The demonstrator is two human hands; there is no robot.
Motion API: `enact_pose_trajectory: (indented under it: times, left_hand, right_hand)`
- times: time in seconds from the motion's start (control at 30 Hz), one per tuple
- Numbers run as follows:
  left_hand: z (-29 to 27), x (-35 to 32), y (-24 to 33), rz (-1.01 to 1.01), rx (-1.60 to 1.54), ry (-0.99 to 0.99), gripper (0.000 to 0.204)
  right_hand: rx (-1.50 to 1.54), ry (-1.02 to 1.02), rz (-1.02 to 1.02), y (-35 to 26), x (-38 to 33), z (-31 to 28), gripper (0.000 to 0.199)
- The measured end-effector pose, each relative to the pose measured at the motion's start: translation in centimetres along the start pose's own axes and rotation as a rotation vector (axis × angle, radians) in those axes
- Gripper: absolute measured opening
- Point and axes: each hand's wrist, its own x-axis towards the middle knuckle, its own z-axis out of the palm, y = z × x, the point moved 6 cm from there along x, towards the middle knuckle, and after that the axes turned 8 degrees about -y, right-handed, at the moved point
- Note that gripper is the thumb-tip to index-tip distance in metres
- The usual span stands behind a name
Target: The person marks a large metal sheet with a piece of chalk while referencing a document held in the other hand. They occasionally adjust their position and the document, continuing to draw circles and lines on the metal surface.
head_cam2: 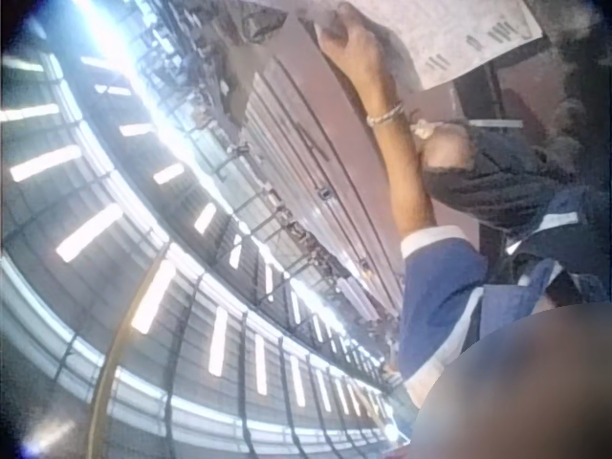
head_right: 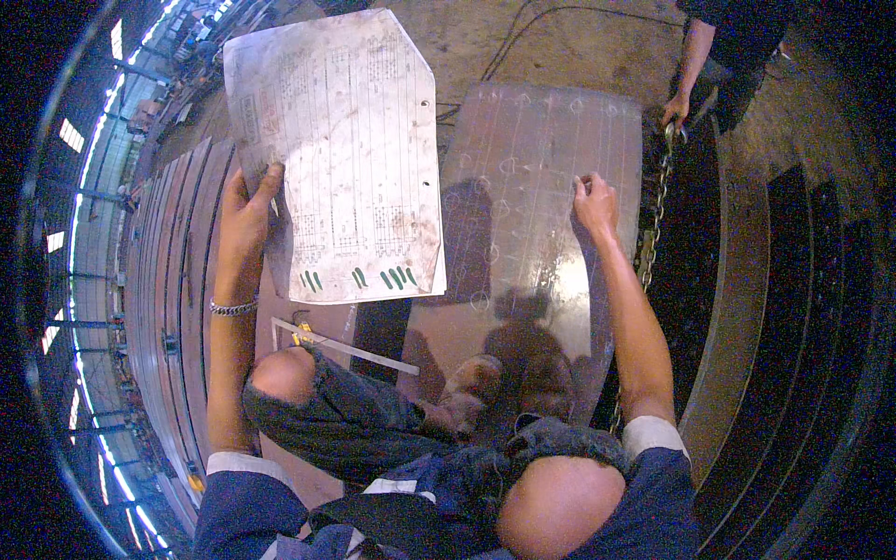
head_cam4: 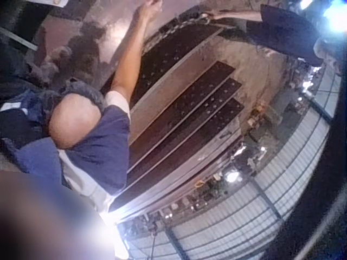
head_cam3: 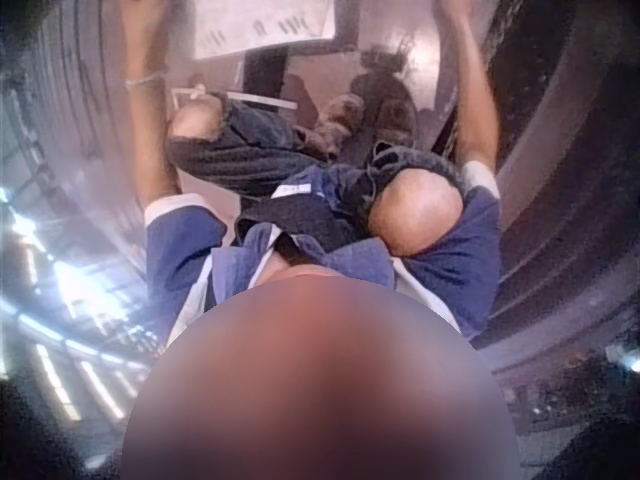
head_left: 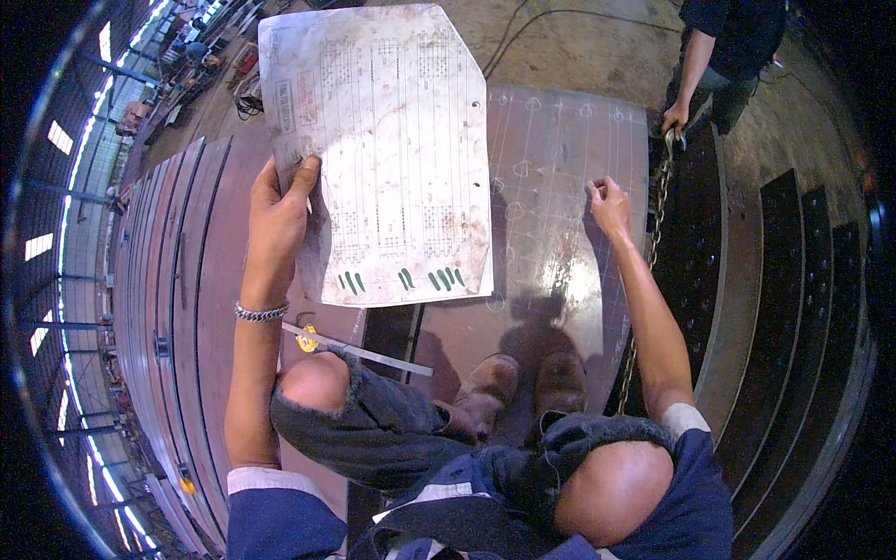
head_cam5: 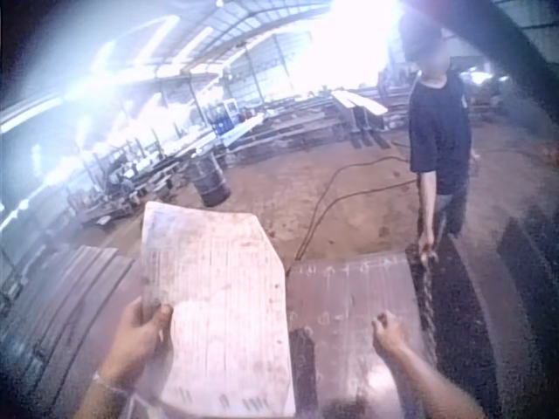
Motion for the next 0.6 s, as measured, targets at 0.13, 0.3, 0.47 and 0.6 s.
enact_pose_trajectory:
  times: [0.13,0.3,0.47,0.6]
  left_hand:
    - [0.3,0.0,0.4,0.016,0.021,0.018,0.029]
    - [0.1,0.1,0.1,-0.016,0.022,0.009,0.031]
    - [0.1,0.5,-0.9,0.001,0.033,0.016,0.032]
    - [0.0,0.4,-1.3,-0.055,0.069,0.051,0.032]
  right_hand:
    - [-0.070,0.027,-0.035,-0.4,0.4,-0.2,0.027]
    - [-0.088,0.038,-0.010,-0.7,0.5,0.2,0.027]
    - [-0.072,0.059,-0.039,0.4,1.9,0.0,0.027]
    - [-0.097,0.110,-0.058,0.4,2.8,0.1,0.027]
